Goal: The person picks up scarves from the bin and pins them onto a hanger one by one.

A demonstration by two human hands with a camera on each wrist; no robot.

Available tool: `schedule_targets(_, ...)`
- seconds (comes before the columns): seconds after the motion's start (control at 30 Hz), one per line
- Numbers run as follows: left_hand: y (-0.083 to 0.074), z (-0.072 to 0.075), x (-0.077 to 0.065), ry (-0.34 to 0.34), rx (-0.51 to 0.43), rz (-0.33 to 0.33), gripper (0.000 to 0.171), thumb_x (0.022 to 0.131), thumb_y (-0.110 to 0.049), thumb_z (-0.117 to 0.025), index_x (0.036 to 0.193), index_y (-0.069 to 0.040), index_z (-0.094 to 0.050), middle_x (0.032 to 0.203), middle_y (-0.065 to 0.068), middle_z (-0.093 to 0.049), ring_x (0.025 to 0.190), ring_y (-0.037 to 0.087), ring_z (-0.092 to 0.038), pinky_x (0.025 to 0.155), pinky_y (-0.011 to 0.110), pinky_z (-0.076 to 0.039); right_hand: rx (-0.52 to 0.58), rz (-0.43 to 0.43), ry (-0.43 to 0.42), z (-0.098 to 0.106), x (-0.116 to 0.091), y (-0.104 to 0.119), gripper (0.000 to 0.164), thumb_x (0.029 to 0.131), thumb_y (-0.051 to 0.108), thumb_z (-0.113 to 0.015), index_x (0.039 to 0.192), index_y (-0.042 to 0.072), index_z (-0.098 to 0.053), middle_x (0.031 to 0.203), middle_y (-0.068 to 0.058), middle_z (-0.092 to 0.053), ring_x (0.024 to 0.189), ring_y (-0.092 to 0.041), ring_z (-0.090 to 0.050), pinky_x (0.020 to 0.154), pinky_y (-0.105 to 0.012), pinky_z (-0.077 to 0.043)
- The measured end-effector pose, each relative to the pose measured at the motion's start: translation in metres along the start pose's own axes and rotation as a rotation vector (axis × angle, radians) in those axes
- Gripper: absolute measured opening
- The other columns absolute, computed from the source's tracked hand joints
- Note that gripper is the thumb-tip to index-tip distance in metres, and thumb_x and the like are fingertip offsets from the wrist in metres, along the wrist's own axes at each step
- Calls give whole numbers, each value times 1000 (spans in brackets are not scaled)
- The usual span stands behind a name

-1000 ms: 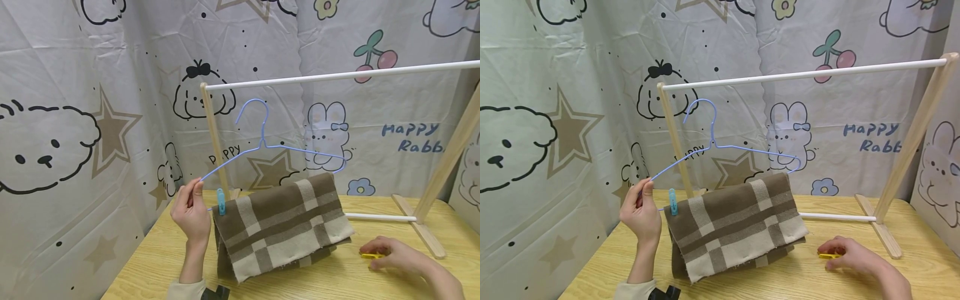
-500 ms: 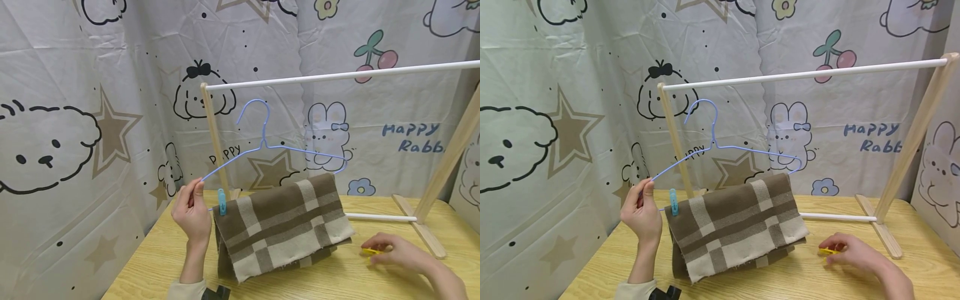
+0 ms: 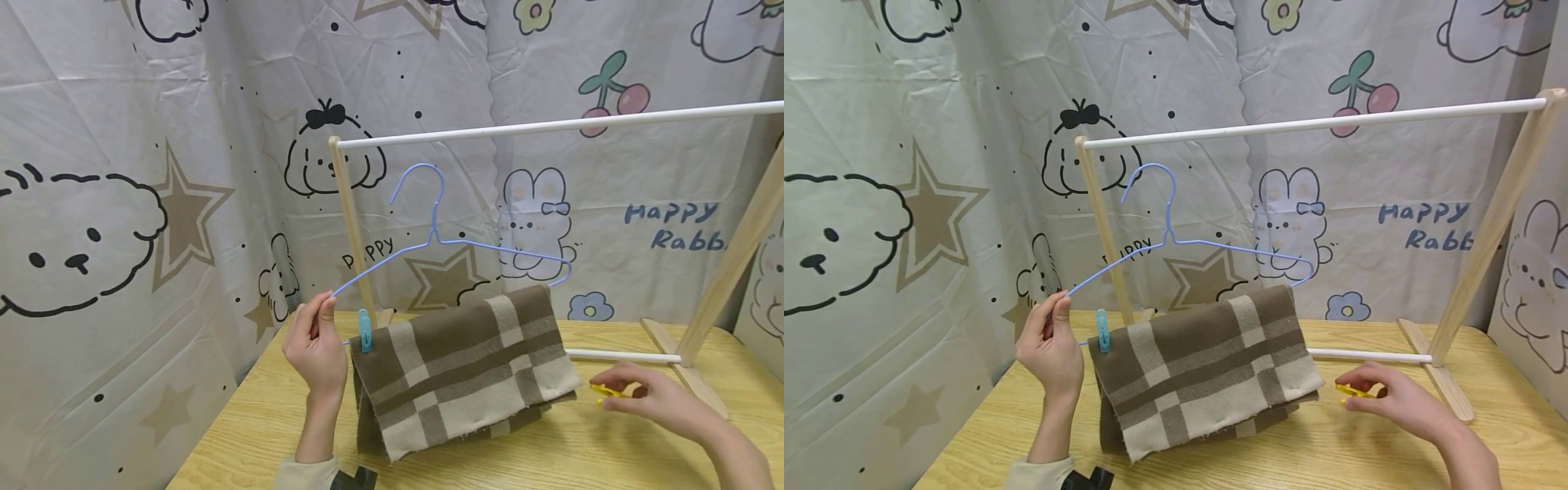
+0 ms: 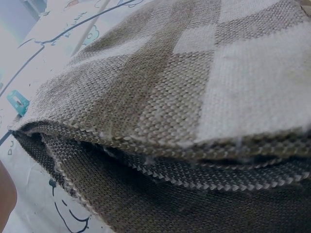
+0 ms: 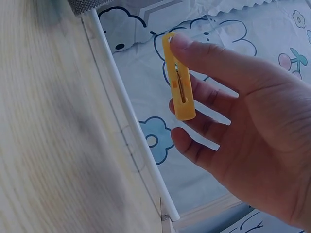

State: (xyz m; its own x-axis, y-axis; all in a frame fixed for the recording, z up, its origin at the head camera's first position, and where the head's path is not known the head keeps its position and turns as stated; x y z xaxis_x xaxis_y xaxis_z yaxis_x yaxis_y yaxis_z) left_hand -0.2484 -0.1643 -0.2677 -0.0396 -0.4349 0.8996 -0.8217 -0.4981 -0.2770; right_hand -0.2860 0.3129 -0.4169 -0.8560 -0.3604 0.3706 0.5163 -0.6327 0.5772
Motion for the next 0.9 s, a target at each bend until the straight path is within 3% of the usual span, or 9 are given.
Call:
schedule_targets(0.13,-1,0,0,-1,4,-7,23,90,-16,-71,90,6,-74,55,9,-36,53,9,-27,52,21,-21,8,-16,-21,4,2,5,26,85,8,-76,110,11,-72,95,13,-64,86,2,-54,65,-20,-46)
schedule_targets(0.37,-1,-1,-1,0,6,-10,24,90,-18,-70,90,6,-74,55,8,-36,53,8,-28,51,20,-21,-15,27,-79,13,4,21,27,84,6,-77,110,12,-72,94,11,-64,87,3,-55,68,-18,-46)
schedule_targets(0.6,-1,-1,-2,1,1,-16,24,90,-18,-70,90,6,-74,55,8,-36,54,9,-27,51,20,-21,-60,-9,-104,23,6,35,28,86,13,-77,112,20,-71,98,14,-64,87,2,-55,71,-16,-46)
schedule_targets(0.9,-5,-3,-3,-3,0,-69,28,92,-21,-69,90,7,-73,55,8,-37,52,9,-27,50,20,-21,-18,129,-263,38,8,61,42,75,-7,-79,113,9,-71,104,15,-64,85,1,-53,74,-11,-42)
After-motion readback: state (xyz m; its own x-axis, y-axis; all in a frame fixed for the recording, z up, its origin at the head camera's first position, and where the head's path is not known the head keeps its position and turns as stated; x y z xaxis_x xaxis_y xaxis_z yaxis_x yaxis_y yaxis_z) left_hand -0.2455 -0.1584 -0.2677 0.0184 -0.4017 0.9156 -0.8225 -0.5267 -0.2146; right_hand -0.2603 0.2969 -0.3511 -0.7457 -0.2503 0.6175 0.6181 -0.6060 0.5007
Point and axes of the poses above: each hand's wrist, its own x-axis towards the middle knuckle, its own z-axis out of the back of the hand, y = z × x, the point moved 7 cm from there along x, towards the middle knuckle
